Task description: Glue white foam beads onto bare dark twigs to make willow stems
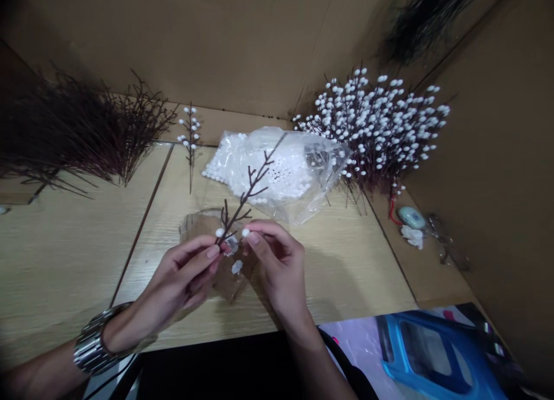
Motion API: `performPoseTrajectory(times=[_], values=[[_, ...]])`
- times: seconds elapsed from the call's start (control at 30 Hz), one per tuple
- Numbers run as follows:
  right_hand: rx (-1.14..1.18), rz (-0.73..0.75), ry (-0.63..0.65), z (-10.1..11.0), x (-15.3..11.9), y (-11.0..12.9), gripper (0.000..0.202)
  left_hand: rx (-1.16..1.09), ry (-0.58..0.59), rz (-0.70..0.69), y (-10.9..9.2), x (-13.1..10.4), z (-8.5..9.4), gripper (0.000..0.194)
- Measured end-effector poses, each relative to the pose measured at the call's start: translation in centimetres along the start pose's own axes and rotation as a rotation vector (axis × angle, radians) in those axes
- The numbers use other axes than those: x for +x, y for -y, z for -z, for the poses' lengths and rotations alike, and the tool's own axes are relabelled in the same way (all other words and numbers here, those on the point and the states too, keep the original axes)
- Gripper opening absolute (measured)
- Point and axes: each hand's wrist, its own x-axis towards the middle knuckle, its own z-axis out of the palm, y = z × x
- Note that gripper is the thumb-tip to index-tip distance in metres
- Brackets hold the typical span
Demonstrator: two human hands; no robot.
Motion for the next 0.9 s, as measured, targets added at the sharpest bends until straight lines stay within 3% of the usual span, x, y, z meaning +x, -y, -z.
performPoseTrajectory(times=[0.17,0.9], values=[[0.067,-0.079,0.024,-0.3,0.2,0.2,0.01,-0.011,0.033,-0.007,0.1,0.1,0.2,0.027],[0.212,-0.154,0.041,-1.0,0.1,0.3,0.011,0.021,0.116,-0.061,0.6,0.2,0.8,0.024]])
